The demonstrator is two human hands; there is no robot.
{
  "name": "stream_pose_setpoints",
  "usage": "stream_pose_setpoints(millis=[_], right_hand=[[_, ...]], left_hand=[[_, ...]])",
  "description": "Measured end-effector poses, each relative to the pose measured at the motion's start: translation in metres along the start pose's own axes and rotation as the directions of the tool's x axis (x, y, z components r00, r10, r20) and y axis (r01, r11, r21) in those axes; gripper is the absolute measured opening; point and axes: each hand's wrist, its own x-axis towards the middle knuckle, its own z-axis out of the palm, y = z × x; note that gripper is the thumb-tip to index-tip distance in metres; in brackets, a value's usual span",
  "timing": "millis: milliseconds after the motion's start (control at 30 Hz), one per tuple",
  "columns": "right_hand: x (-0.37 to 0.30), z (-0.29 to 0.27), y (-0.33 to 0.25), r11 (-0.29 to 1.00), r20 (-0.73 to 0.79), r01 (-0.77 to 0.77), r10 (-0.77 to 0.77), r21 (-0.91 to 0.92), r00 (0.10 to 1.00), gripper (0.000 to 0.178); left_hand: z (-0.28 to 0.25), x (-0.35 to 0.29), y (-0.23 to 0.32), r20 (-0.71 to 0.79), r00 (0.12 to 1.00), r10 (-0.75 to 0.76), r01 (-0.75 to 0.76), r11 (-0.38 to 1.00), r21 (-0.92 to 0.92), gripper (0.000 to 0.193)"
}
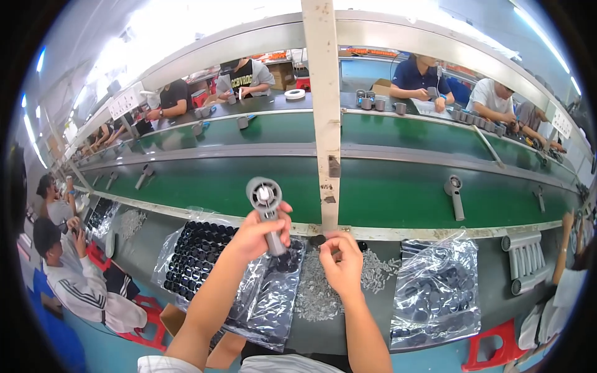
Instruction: The person assembles circular components by hand, fitting plastic housings and metal parts together on a production line.
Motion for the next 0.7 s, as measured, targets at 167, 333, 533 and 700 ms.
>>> stream_pose_setpoints(millis=[167, 333, 533, 700], right_hand=[[0.005, -0.006, 0.0, 0.957, -0.049, 0.22, -0.233, -0.188, 0.971, 0.004], [0.002, -0.003, 0.005, 0.958, -0.013, 0.224, -0.23, -0.181, 0.973, 0.011], [0.004, -0.003, 0.007, 0.932, 0.108, 0.229, -0.207, -0.281, 0.972, 0.015], [0.004, -0.005, 0.007, 0.921, 0.141, 0.249, -0.215, -0.299, 0.966, 0.016]], left_hand=[[0.007, -0.013, -0.036, 0.143, 0.912, -0.385, 0.38, 0.923, 0.062, 0.032], [0.01, -0.022, -0.074, 0.131, 0.843, -0.521, 0.503, 0.851, 0.15, 0.024], [0.009, -0.023, -0.075, 0.122, 0.853, -0.508, 0.491, 0.859, 0.142, 0.026], [0.007, -0.026, -0.076, 0.122, 0.854, -0.506, 0.489, 0.861, 0.141, 0.026]])
